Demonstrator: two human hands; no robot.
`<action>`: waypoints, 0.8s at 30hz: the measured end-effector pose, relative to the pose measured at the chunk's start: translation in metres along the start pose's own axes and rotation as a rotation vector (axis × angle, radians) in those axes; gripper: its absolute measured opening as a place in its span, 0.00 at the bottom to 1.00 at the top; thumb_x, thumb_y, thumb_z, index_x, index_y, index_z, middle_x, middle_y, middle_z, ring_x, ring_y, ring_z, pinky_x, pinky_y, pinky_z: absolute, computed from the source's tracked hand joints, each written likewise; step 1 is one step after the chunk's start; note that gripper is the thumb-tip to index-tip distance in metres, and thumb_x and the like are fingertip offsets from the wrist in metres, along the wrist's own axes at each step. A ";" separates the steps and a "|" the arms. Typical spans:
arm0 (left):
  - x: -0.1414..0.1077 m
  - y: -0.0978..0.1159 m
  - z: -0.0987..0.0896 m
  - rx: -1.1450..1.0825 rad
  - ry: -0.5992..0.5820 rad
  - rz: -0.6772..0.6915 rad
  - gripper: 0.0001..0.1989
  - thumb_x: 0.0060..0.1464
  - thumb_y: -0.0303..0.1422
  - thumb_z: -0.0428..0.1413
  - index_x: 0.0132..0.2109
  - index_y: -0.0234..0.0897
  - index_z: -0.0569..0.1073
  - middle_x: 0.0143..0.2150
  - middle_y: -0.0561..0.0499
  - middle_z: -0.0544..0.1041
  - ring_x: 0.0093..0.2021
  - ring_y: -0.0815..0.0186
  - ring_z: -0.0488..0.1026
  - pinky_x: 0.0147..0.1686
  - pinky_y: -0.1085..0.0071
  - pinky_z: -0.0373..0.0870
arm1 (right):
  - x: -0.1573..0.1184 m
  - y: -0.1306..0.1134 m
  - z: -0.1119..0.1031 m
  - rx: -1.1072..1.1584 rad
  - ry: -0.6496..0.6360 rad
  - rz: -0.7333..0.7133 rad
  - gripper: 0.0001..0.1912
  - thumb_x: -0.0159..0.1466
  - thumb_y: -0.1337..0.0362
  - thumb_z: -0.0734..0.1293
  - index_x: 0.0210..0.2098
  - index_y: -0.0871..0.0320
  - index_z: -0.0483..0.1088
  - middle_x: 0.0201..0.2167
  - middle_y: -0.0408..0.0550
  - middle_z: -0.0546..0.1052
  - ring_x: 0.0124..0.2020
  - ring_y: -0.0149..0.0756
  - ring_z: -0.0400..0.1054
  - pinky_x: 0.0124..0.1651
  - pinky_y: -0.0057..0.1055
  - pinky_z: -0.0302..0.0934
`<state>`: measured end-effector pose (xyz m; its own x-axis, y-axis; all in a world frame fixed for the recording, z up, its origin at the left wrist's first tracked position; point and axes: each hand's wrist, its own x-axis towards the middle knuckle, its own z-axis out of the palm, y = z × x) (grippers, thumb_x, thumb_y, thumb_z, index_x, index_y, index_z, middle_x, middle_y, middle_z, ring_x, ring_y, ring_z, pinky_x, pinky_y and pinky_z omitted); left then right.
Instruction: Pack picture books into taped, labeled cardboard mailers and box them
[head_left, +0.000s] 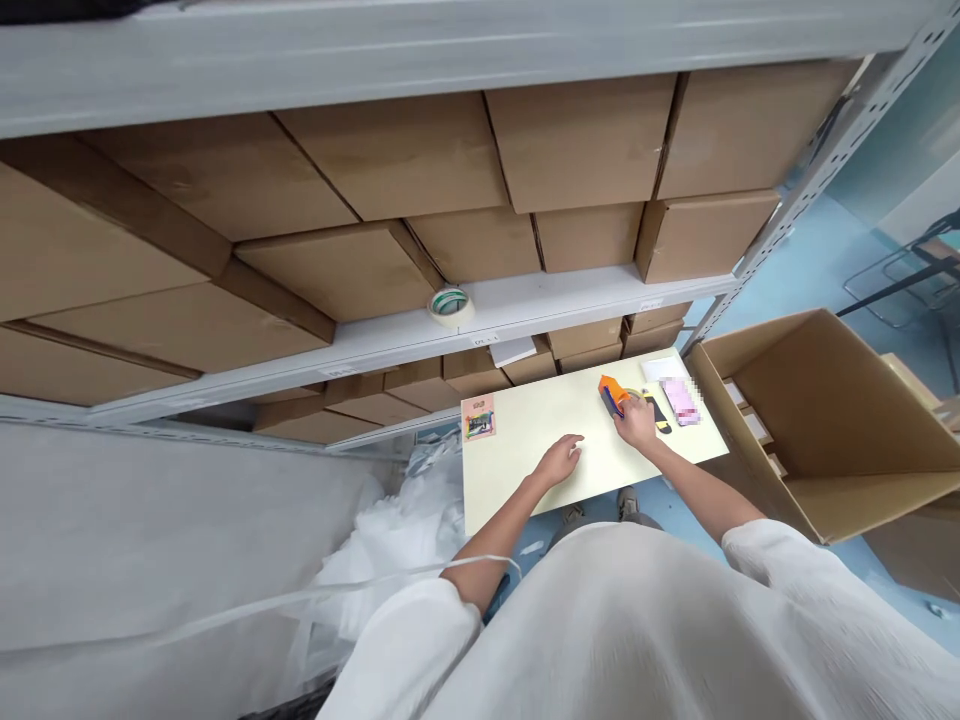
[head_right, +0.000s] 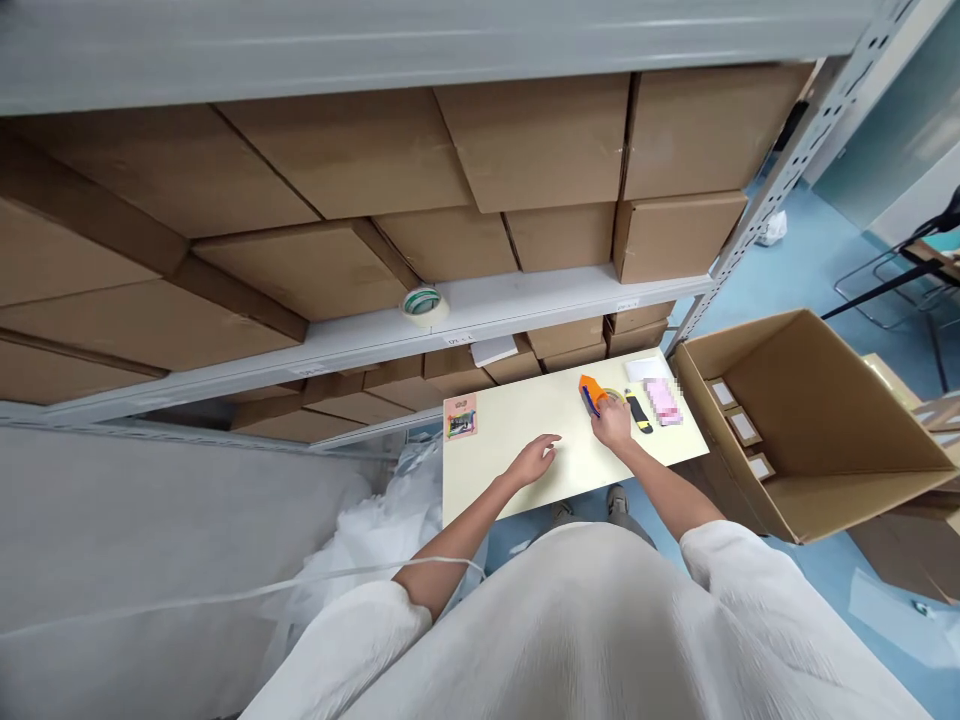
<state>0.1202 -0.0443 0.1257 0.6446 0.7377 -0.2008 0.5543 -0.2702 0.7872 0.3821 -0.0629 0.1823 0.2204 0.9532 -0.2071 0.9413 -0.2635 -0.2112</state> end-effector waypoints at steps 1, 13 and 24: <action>-0.002 0.000 0.002 0.003 -0.009 -0.012 0.21 0.67 0.30 0.54 0.64 0.40 0.78 0.65 0.42 0.80 0.56 0.56 0.82 0.65 0.56 0.77 | -0.002 0.006 0.010 -0.006 -0.023 0.022 0.16 0.74 0.61 0.63 0.55 0.62 0.76 0.55 0.63 0.79 0.59 0.55 0.68 0.56 0.43 0.57; -0.016 -0.004 0.024 0.012 -0.036 -0.115 0.21 0.68 0.31 0.53 0.65 0.39 0.78 0.65 0.42 0.80 0.55 0.56 0.82 0.63 0.56 0.78 | 0.002 0.052 0.066 0.026 -0.133 0.106 0.19 0.72 0.63 0.64 0.59 0.60 0.76 0.55 0.65 0.79 0.58 0.56 0.70 0.58 0.44 0.61; -0.016 -0.005 0.018 0.012 -0.014 -0.100 0.20 0.69 0.32 0.54 0.64 0.39 0.78 0.65 0.41 0.80 0.56 0.56 0.82 0.64 0.55 0.77 | -0.002 0.052 0.070 0.038 -0.131 0.149 0.24 0.73 0.59 0.64 0.67 0.55 0.70 0.61 0.64 0.76 0.63 0.58 0.67 0.61 0.47 0.59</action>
<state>0.1165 -0.0653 0.1145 0.5931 0.7525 -0.2862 0.6224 -0.2030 0.7560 0.4127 -0.0886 0.1046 0.3193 0.8765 -0.3603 0.8899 -0.4081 -0.2040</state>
